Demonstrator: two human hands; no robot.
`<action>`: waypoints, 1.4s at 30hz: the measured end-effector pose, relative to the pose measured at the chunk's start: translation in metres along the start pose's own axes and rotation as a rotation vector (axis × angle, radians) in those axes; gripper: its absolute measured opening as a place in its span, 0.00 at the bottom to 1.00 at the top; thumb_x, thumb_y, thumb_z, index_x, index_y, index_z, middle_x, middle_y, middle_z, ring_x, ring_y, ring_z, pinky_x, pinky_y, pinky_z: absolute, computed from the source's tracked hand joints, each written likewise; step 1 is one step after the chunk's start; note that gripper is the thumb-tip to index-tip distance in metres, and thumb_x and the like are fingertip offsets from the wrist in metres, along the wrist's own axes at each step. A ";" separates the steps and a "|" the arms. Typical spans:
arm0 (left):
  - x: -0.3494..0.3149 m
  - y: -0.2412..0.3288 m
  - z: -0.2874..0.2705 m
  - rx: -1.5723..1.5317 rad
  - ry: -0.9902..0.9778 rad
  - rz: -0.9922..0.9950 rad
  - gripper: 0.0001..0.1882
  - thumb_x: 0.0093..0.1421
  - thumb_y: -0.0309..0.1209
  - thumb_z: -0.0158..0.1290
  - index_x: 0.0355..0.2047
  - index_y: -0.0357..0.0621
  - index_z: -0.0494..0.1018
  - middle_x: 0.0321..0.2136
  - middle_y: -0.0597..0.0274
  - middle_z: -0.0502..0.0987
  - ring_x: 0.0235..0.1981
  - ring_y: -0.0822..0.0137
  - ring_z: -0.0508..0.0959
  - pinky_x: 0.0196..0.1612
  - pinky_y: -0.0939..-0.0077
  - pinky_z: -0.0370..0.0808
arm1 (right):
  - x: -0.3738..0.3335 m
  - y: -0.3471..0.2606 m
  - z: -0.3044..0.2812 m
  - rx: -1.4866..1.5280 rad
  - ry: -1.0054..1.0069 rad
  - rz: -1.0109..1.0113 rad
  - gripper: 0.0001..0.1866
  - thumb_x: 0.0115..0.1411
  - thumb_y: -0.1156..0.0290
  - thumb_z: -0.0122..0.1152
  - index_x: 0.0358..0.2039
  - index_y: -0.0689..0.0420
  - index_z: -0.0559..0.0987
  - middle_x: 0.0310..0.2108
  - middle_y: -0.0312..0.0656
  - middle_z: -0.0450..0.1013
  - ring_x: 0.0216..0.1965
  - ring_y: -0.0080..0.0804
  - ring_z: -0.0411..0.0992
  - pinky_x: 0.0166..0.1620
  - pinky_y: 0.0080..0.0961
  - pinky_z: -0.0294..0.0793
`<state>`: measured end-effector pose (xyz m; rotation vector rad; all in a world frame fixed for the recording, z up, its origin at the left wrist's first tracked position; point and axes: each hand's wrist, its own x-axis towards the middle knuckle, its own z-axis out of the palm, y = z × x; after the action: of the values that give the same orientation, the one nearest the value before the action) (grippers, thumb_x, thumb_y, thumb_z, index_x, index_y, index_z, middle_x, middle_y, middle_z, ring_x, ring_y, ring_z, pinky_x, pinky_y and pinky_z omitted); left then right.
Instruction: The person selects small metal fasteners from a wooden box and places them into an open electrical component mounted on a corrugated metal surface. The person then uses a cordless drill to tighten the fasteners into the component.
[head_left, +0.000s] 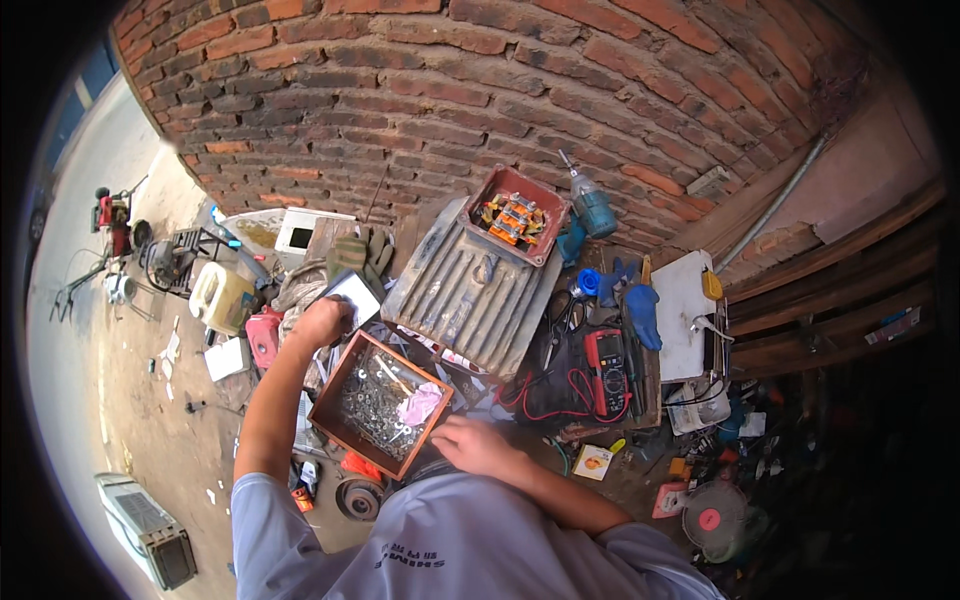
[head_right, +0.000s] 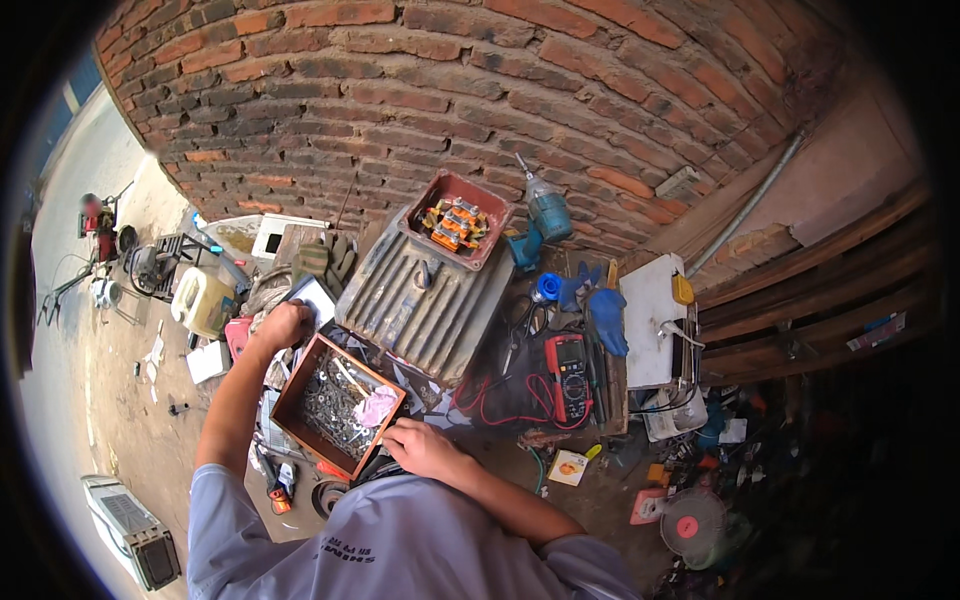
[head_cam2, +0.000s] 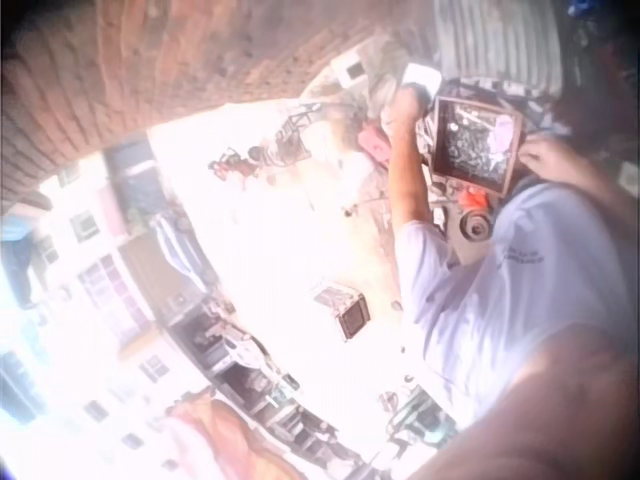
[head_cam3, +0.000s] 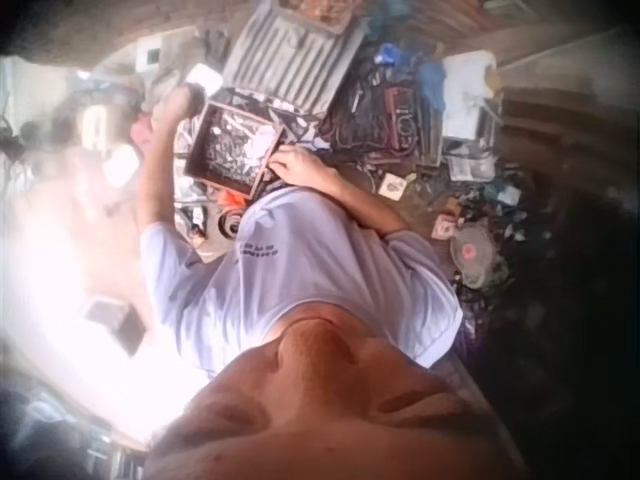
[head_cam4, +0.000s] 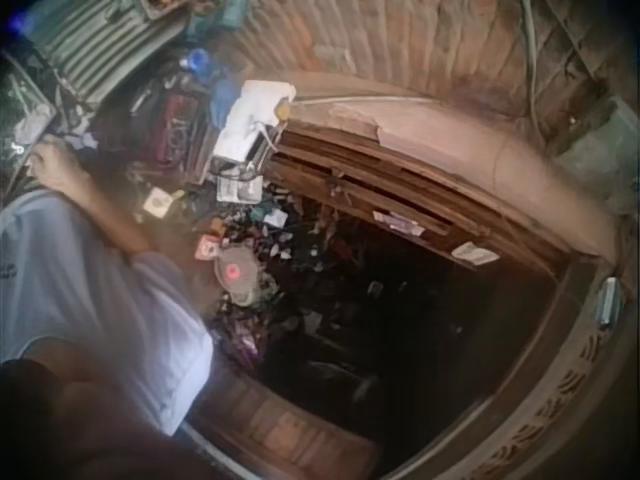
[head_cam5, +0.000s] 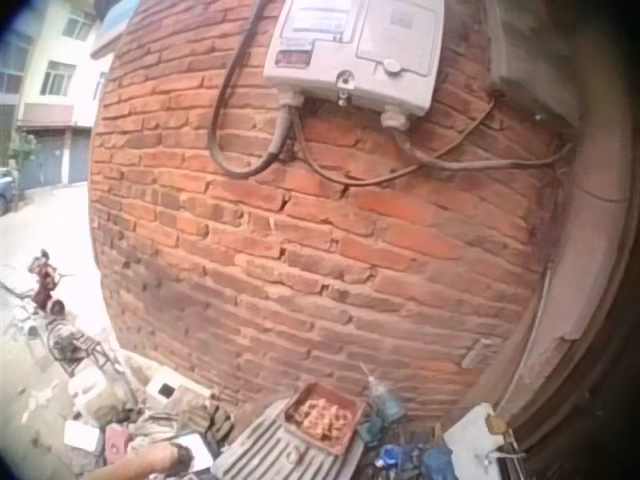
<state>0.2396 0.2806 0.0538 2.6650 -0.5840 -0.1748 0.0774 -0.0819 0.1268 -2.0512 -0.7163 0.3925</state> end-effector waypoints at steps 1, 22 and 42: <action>-0.002 0.000 0.001 -0.006 0.011 0.003 0.06 0.51 0.29 0.58 0.29 0.41 0.78 0.30 0.46 0.80 0.35 0.44 0.80 0.41 0.54 0.78 | 0.000 0.000 0.001 0.000 -0.008 0.002 0.08 0.62 0.69 0.62 0.38 0.58 0.83 0.32 0.46 0.75 0.34 0.49 0.76 0.38 0.40 0.76; -0.003 0.015 -0.003 -0.117 0.040 -0.157 0.05 0.51 0.28 0.58 0.27 0.40 0.78 0.26 0.45 0.79 0.30 0.43 0.80 0.36 0.55 0.77 | -0.005 -0.007 0.004 0.042 -0.016 0.033 0.07 0.62 0.68 0.61 0.36 0.57 0.82 0.32 0.48 0.75 0.34 0.53 0.76 0.38 0.44 0.76; 0.002 -0.001 0.024 0.091 -0.071 -0.156 0.09 0.57 0.31 0.56 0.34 0.39 0.79 0.30 0.42 0.80 0.35 0.41 0.80 0.42 0.52 0.78 | -0.014 -0.008 0.010 0.022 -0.071 0.017 0.06 0.61 0.69 0.62 0.35 0.58 0.82 0.32 0.49 0.76 0.35 0.55 0.76 0.39 0.45 0.76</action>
<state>0.2367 0.2721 0.0319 2.8029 -0.4140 -0.2949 0.0586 -0.0812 0.1281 -2.0317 -0.7346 0.4834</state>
